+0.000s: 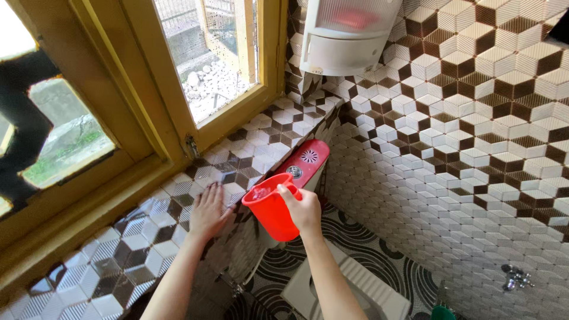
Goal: The person cleans a red toilet cistern in a bathroom. They pour water from a red mug into a white bucket, add blue cleaning liquid, and repeatedly pour water onto the cistern while scrubbing it with their hand. The person also rinses the mug under a tap and pours water into the squat toilet.
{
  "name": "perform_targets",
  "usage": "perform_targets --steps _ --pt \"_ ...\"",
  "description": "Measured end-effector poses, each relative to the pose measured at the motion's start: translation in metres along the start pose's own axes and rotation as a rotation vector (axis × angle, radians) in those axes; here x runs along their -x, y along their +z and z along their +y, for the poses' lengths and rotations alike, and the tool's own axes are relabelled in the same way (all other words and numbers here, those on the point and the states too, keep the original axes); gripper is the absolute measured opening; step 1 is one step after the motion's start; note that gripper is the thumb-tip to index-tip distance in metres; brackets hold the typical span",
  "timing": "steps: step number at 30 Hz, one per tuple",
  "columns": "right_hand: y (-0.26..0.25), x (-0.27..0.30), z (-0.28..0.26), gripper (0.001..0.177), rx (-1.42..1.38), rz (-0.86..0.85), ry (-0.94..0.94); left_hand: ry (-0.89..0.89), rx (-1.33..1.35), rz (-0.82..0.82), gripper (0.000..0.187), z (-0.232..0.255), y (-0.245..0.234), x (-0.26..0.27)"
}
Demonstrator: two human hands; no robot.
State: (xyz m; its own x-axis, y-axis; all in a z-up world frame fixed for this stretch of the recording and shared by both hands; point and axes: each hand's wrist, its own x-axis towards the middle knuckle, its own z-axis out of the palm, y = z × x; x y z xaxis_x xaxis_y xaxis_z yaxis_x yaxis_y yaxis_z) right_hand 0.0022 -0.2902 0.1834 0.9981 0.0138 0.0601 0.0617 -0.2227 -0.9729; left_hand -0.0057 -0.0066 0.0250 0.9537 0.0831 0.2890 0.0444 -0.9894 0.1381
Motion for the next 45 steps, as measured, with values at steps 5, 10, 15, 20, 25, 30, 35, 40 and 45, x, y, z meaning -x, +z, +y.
perform_targets --steps 5,10,15,20,25,30,35,40,45 --pt "0.025 -0.039 -0.027 0.043 0.282 0.037 0.009 0.075 -0.027 -0.199 0.092 0.019 0.026 -0.094" --pt "0.017 -0.065 0.02 0.034 -0.27 0.2 0.012 0.135 0.272 -0.09 0.081 0.031 0.087 -0.18" --pt "-0.002 -0.066 0.038 0.034 -0.223 0.262 -0.026 0.182 0.129 -0.069 0.078 0.047 0.099 -0.22" --pt "-0.008 -0.086 0.011 0.037 0.031 0.229 0.015 0.337 0.234 -0.074 0.077 0.051 0.07 -0.196" --pt "-0.001 -0.136 -0.016 0.035 0.222 0.197 0.014 0.299 0.135 -0.219 0.085 0.068 0.066 -0.244" --pt "-0.003 -0.171 -0.005 0.036 0.044 0.366 0.054 0.249 0.219 -0.129 0.075 0.093 0.121 -0.323" --pt "-0.025 -0.153 0.023 0.025 -0.38 0.556 -0.018 0.291 0.176 -0.031 0.077 0.111 0.145 -0.377" --pt "-0.04 -0.123 0.043 0.028 -0.297 0.589 -0.016 0.425 0.291 0.08 0.071 0.117 0.134 -0.35" --pt "-0.042 -0.096 0.059 0.029 -0.352 0.651 0.163 0.5 0.261 0.031 0.07 0.124 0.118 -0.308"
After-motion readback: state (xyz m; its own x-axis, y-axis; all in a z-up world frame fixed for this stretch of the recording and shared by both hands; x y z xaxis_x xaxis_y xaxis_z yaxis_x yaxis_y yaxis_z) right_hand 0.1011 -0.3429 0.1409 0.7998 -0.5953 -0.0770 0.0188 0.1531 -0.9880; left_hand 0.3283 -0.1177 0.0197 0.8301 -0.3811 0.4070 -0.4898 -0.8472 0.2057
